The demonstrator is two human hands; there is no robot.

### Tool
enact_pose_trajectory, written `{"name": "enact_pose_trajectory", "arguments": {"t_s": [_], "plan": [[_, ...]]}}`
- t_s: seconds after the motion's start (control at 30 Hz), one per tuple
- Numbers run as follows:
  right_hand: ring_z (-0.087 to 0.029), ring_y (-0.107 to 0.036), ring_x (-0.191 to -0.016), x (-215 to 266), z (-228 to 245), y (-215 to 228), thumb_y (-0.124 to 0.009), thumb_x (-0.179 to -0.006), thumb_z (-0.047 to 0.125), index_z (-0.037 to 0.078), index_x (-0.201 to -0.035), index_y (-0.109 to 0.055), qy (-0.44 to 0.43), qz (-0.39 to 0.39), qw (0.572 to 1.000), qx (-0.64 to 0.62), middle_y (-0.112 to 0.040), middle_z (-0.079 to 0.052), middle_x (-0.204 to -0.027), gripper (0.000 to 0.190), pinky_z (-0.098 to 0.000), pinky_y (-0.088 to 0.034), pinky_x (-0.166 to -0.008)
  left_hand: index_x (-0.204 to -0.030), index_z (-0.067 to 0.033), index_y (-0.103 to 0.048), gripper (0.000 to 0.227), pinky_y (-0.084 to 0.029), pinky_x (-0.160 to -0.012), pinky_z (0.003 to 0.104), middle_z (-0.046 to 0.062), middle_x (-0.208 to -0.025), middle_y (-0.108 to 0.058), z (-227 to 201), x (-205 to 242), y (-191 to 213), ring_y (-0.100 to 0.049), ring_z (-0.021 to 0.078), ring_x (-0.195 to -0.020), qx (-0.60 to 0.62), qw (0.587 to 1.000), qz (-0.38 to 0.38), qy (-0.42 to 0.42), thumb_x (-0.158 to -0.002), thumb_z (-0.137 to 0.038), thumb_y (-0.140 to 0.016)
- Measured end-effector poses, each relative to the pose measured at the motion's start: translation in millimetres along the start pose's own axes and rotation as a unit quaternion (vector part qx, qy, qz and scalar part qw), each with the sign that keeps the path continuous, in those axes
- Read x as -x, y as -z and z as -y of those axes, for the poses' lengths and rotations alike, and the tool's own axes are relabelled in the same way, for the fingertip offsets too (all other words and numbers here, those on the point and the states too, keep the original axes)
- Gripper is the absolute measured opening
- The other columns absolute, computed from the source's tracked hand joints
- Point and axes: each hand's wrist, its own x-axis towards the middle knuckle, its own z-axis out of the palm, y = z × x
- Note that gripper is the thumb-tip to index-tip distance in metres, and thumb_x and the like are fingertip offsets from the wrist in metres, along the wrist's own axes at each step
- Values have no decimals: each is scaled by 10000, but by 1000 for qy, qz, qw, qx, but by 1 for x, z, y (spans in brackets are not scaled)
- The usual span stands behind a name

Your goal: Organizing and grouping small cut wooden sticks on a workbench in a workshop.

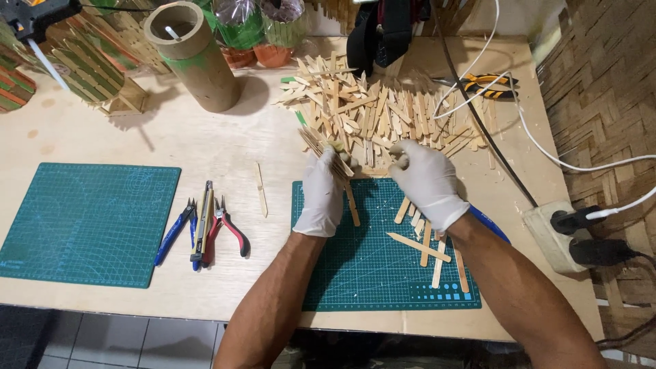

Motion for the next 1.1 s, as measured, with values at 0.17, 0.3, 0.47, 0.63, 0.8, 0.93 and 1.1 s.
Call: {"name": "enact_pose_trajectory", "arguments": {"t_s": [0.17, 0.3, 0.47, 0.63, 0.8, 0.93, 1.1], "plan": [[-171, -666, -673, 0, 17, 58, -799, -772, 221, 242, -1077, -759, -98, 83, 981, -147, -702, 100, -668, 308, -323, -488, -749, -989, -89, -581, 186, -515, -555, 300, 40, -737, -556, -8, 12, -10, -559, 135, -558, 28, 997, 52, 47, -1011, -273, -599], [-225, -716, -754, -7, 10, 72, -745, -747, 168, 205, -1061, -799, -124, 88, 979, -136, -756, 35, -768, 321, -396, -512, -777, -922, -86, -563, 168, -530, -529, 313, 25, -734, -525, -21, 24, -16, -555, 127, -545, -36, 997, 58, 44, -953, -229, -646], [-244, -748, -877, -13, -20, 63, -711, -870, 217, 340, -1054, -802, -11, -62, 995, 80, -775, 52, -941, 240, -421, -581, -758, -966, -83, -542, 208, -623, -588, 377, 46, -751, -601, -14, 21, -11, -655, 169, -587, -82, 993, 75, 34, -989, -263, -645], [-249, -747, -848, -13, -18, 76, -779, -891, 159, 283, -1061, -810, 60, -151, 982, 97, -750, 25, -948, 212, -408, -611, -703, -1054, -92, -541, 169, -653, -582, 375, 11, -740, -602, -12, 24, -12, -615, 117, -556, -68, 992, 104, 28, -1037, -254, -585], [-177, -665, -701, -6, 32, 107, -704, -904, 0, 118, -1090, -770, -29, -99, 966, -238, -691, -54, -860, 230, -302, -535, -535, -1114, -110, -583, 166, -593, -549, 302, -10, -727, -544, -4, 21, -9, -530, 94, -532, -44, 990, 137, 5, -1042, -259, -595], [-173, -710, -671, 4, 64, 112, -727, -880, -51, -8, -1065, -735, -135, 34, 860, -490, -713, -150, -907, 190, -270, -627, -541, -1180, -107, -592, 199, -495, -539, 245, -18, -784, -517, -1, 24, -10, -448, 71, -562, 9, 978, 207, -24, -1042, -249, -618], [-251, -733, -722, 18, 84, 109, -744, -866, -63, -50, -1031, -733, -178, 111, 822, -530, -719, -197, -909, 166, -354, -653, -644, -1243, -97, -617, 309, -554, -575, 280, 19, -849, -609, 15, 14, -5, -505, 87, -569, 21, 967, 248, -50, -988, -244, -710]]}}
